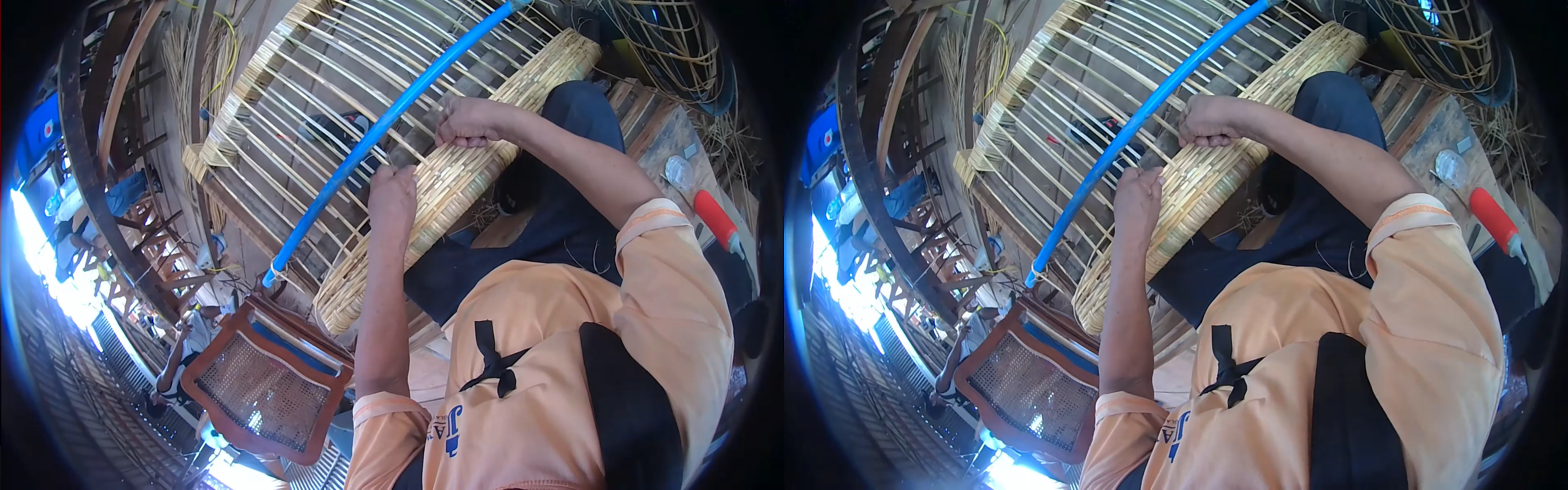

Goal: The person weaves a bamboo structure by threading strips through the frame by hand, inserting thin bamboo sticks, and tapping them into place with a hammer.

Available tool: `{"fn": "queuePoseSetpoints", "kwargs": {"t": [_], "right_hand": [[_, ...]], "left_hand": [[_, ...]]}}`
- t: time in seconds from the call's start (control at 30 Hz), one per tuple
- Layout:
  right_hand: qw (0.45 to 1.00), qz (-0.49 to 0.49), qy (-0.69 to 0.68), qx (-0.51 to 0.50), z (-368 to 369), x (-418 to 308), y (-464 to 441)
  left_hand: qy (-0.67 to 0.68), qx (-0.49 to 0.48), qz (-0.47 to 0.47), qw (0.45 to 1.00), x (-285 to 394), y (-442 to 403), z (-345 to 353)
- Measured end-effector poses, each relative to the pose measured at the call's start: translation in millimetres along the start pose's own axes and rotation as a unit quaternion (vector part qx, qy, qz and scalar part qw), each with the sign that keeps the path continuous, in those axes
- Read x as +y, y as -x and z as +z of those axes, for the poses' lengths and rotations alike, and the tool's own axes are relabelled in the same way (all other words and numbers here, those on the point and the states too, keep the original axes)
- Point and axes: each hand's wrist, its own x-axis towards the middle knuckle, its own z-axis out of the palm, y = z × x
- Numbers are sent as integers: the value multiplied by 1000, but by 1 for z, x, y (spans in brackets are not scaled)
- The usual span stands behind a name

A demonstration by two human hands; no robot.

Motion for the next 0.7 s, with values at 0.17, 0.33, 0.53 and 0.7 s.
{"fn": "queuePoseSetpoints", "kwargs": {"t": [0.17, 0.33, 0.53, 0.7], "right_hand": [[999, 45, -14, 24, -6, 11, -1], [998, -45, 48, -22, -20, 14, -3], [993, -56, 105, -16, -24, 16, -5], [989, -82, 126, -13, -21, 25, -13]], "left_hand": [[-33, -53, 20, 998, -1, -7, 1], [62, -28, 19, 998, -10, -6, -17], [31, -44, -45, 998, -21, 10, -26], [7, -60, -105, 993, -9, 11, -17]]}}
